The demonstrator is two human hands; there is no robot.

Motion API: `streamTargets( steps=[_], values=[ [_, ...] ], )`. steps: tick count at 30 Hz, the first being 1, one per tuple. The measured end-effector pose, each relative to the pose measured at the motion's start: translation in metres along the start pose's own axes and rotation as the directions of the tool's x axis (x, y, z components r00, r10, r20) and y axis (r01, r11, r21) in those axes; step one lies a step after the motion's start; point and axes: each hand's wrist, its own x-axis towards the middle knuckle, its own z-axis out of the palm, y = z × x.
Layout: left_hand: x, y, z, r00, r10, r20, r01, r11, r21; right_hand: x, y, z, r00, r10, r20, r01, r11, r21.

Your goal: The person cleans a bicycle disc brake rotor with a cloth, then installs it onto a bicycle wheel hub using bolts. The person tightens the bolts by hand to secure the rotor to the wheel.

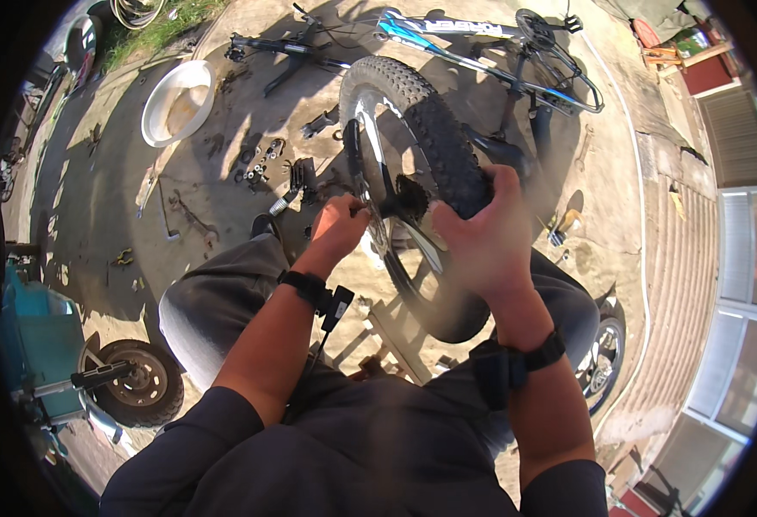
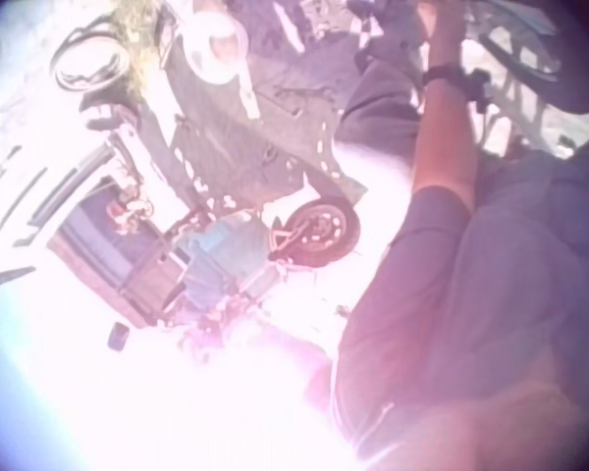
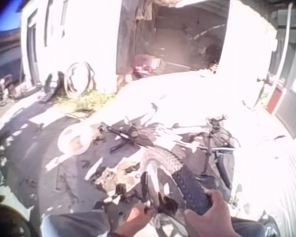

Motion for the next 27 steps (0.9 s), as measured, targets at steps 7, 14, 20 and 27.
streamTargets(
  steps=[7,14,20,27],
  values=[
    [0.004,-0.008,0.004,1.0,0.03,0.004,-0.03,0.995,0.096,0.001,0.001,0.003,1.0,-0.025,-0.011,0.025,1.0,-0.006],
    [0.004,-0.013,0.008,0.98,0.167,-0.113,-0.161,0.985,0.053,0.0,-0.002,0.002,1.0,-0.004,0.004,0.004,1.0,0.002],
    [0.003,-0.006,0.007,0.99,0.086,-0.112,-0.087,0.996,0.001,0.0,0.001,0.002,1.0,-0.029,-0.004,0.029,1.0,-0.002],
    [0.004,-0.004,0.003,0.999,0.045,-0.022,-0.044,0.998,0.055,0.0,0.0,0.003,0.999,-0.03,-0.013,0.03,1.0,0.008]
  ],
)
